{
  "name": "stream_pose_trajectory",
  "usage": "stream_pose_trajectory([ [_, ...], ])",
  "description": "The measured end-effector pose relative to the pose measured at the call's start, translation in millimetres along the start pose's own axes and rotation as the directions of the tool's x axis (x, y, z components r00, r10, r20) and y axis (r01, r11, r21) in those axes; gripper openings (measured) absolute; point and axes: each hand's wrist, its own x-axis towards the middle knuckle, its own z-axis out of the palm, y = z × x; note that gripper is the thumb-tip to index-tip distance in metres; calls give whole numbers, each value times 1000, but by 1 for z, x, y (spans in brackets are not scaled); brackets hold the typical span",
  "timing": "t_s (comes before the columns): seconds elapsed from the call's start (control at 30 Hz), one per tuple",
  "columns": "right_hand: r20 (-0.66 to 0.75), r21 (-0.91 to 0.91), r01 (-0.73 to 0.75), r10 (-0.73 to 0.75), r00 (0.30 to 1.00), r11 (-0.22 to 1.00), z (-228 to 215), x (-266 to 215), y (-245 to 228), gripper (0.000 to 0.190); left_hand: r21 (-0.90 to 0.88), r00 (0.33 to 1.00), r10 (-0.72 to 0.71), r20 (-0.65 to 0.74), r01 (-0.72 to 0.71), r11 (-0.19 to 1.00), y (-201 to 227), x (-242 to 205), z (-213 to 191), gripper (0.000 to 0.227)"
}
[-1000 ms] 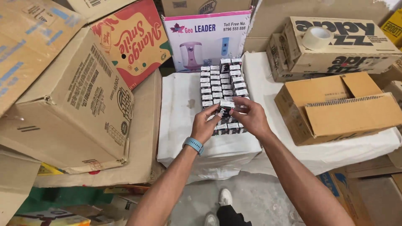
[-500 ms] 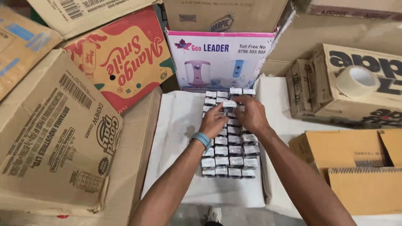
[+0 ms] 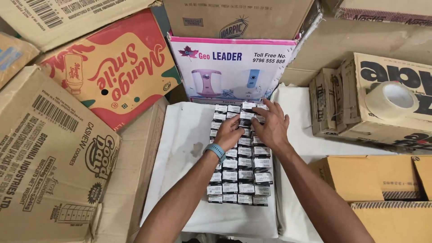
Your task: The person repeatedly picks up small black and white boxes from a table with bottles, walks to a second table, and places them into a neat grid. The person then returns to the first table to repeat the process.
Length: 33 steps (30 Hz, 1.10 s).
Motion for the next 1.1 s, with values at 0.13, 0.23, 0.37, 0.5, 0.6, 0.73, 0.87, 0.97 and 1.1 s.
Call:
stream_pose_trajectory([
  [0.13, -62, 69, -7, 11, 998, 998, 4, 6, 31, 39, 63, 999, -19, 29, 17, 998, -2, 3, -6, 80],
  [0.23, -160, 321, 28, 25, 987, 947, -8, -8, 34, 39, 156, 996, -38, 81, 25, 987, 12, -5, -12, 83],
  [0.37, -102, 594, -91, 186, 977, 800, -35, -50, 9, 43, 223, 985, 65, 161, -101, 970, 34, -22, -26, 80],
  [0.5, -75, 647, -124, 224, 972, 753, -56, -104, -14, 52, 258, 941, 140, 308, -224, 940, 44, -39, -41, 79],
  [0.6, -114, 669, -127, 269, 956, 733, -57, -148, -24, 55, 233, 885, 168, 434, -290, 928, 63, -74, -45, 81],
  [0.73, -189, 669, -121, 325, 927, 733, -52, -210, -28, 58, 206, 794, 179, 581, -357, 911, 75, -111, -39, 81],
  [0.87, -243, 712, -129, 414, 877, 690, -52, -281, -39, 62, 185, 698, 141, 702, -370, 910, 71, -140, -14, 81],
  [0.97, -292, 722, -143, 485, 824, 677, -57, -337, -39, 64, 172, 608, 116, 786, -394, 903, 55, -158, 16, 81],
  [1.1, -365, 705, -154, 541, 758, 692, -72, -416, -41, 66, 201, 507, 50, 861, -428, 881, 66, -213, 63, 82],
])
